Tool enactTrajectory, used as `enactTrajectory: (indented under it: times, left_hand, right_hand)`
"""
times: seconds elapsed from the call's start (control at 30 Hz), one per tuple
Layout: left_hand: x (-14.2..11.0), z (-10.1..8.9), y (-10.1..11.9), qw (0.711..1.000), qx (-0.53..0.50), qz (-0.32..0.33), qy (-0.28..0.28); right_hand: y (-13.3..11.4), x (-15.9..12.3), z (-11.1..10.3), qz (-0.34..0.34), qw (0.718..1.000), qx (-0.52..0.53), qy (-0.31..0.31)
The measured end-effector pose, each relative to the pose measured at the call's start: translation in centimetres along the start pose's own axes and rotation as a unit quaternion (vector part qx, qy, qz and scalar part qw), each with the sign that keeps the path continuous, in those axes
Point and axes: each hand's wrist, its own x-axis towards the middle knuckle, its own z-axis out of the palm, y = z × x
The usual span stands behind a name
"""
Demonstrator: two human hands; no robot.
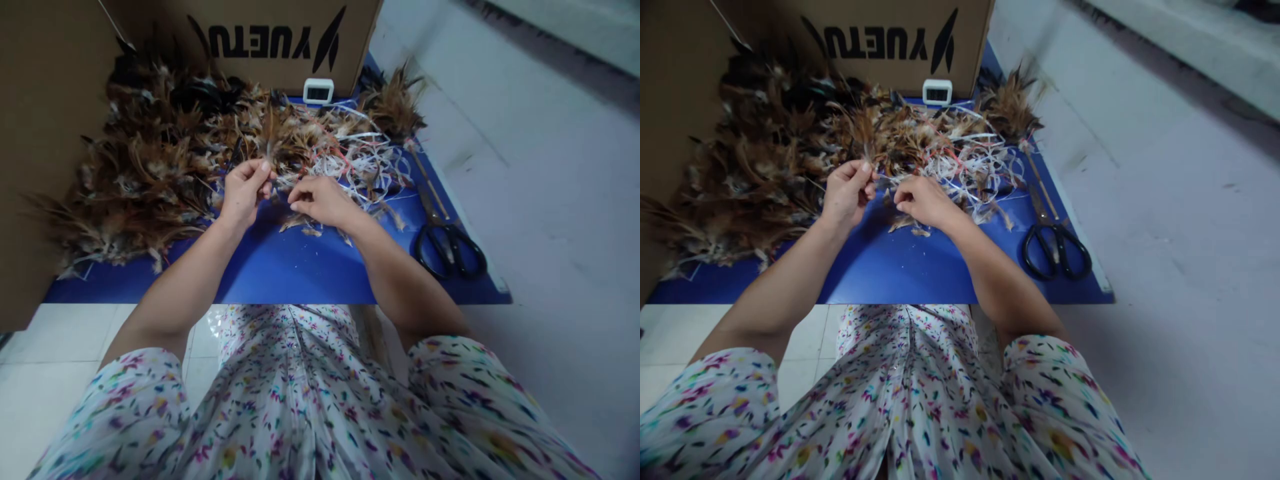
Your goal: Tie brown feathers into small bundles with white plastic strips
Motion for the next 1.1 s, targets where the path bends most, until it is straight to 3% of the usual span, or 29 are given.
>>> enactTrajectory:
  times: [0.1,0.2,0.47,0.6,0.77,0.97,1.1]
  left_hand:
    - [0.5,-0.5,-0.2,1.0,0.006,0.009,0.017]
    - [0.7,-0.7,-0.3,1.0,0.004,0.005,0.029]
    - [1.0,-1.0,-0.5,0.999,-0.03,-0.007,0.028]
    - [1.0,-1.1,-0.6,0.999,-0.028,-0.007,0.027]
    - [0.9,-0.9,-0.5,0.999,-0.018,-0.007,0.028]
    - [0.7,-0.9,-0.5,1.0,-0.012,-0.005,0.027]
    - [0.6,-1.0,-0.6,1.0,-0.015,-0.004,0.026]
  right_hand:
    - [-0.5,-0.3,0.1,-0.017,0.993,-0.094,-0.062]
    - [-0.6,-0.4,0.5,-0.029,0.983,-0.159,-0.084]
    - [-0.3,0.4,3.5,0.008,0.969,-0.246,0.004]
    - [-0.5,0.9,5.1,0.007,0.959,-0.285,-0.004]
    - [-0.5,1.2,4.7,0.035,0.972,-0.233,-0.026]
    - [1.4,1.0,1.9,0.061,0.997,-0.01,0.056]
    - [2.1,1.0,1.7,0.035,0.996,-0.004,0.087]
